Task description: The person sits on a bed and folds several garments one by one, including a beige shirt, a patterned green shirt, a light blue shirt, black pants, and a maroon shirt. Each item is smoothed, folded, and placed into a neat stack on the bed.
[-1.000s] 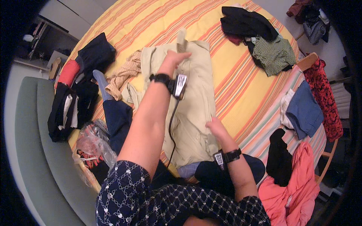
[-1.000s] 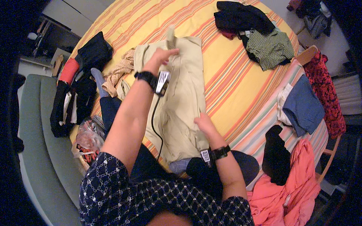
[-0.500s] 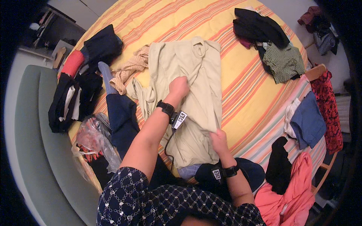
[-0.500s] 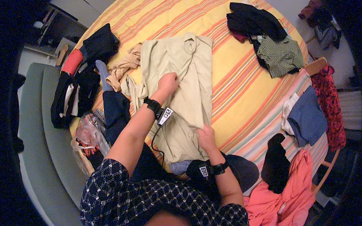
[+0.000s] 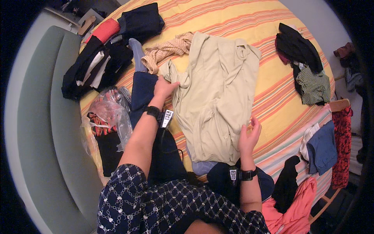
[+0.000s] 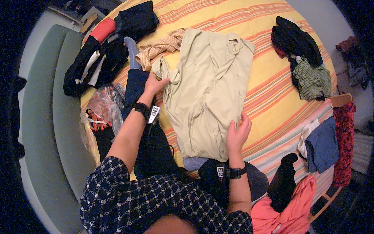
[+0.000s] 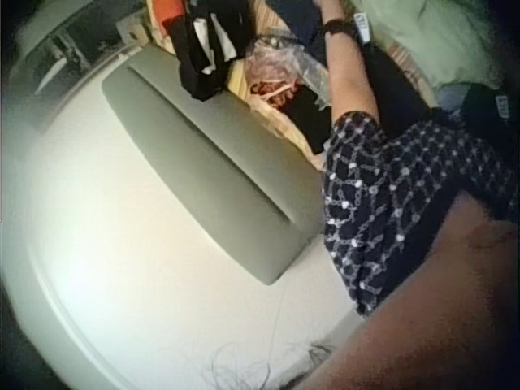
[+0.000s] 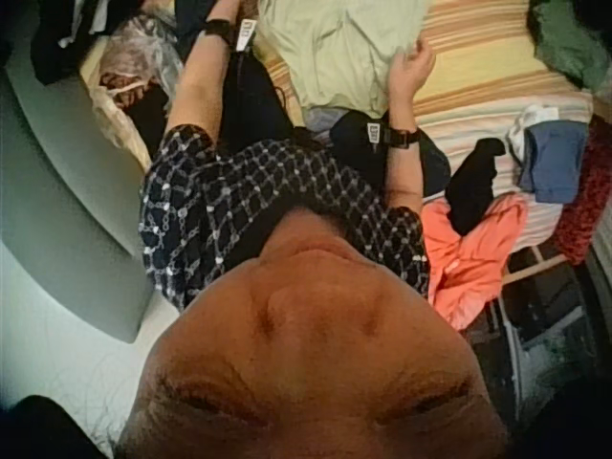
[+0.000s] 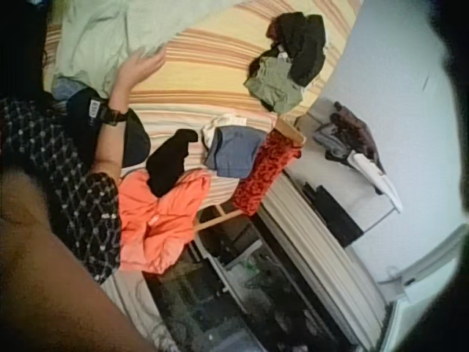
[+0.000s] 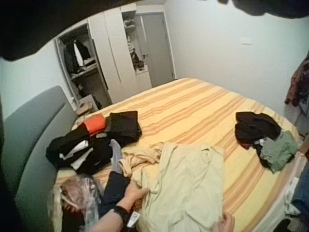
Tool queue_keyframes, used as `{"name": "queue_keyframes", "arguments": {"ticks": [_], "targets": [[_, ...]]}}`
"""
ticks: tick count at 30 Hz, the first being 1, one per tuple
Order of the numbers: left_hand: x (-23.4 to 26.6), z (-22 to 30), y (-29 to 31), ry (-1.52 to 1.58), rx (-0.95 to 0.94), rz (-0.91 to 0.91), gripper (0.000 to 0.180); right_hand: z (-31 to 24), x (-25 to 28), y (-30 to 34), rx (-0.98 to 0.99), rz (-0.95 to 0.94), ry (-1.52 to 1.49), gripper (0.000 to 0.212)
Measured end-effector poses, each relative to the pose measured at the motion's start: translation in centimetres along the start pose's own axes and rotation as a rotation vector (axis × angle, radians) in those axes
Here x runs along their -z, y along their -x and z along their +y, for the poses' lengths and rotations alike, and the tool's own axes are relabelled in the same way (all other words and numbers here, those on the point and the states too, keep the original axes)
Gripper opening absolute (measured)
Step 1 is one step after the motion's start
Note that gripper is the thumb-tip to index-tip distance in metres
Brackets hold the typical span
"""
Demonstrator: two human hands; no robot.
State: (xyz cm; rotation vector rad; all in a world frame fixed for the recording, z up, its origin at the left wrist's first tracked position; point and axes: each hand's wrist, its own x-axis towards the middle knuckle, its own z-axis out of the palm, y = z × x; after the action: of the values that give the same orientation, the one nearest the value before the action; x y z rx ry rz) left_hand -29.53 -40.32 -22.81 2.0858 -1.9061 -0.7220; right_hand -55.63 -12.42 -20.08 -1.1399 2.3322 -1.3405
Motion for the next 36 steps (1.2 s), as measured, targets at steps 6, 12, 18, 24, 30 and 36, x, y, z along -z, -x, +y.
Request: {"name": "queue_keyframes", "arguments": {"ticks": [6, 12, 18, 24, 30, 36], "targets": [[-2.2, -0.3, -1.3, 1.138, 0.439, -0.281, 0.019, -3.7, -0.6, -2.2, -0.014, -0.124, -0.172, 0.041], [1.0, 3.6, 6.5, 1.600, -0.124, -0.551, 0.043, -8.5, -3.6, -2.5, -0.098, -0.418, -0.435, 0.057], [-0.6, 8.6, 11.9, 0.741, -1.097, -0.477, 0.015, -7.6, -7.8, -5.4, -0.475, -0.414, -0.804, 0.048], [-3.7, 9.8, 1.7, 0.629, -0.350, -0.335, 0.023, 0.0, -6.7, -6.4, -0.748, -0.031, -1.264, 0.039], [-6.3, 16.3, -5.9, 0.202, -0.250, -0.001, 0.051, 0.2, -5.0, -3.4, -0.571, -0.101, -0.735, 0.043], [-9.1, 19.3, -9.9, 0.221, -0.045, 0.065, 0.050, -2.2, -3.1, -3.3, -0.446, -0.222, -1.138, 0.054]]}}
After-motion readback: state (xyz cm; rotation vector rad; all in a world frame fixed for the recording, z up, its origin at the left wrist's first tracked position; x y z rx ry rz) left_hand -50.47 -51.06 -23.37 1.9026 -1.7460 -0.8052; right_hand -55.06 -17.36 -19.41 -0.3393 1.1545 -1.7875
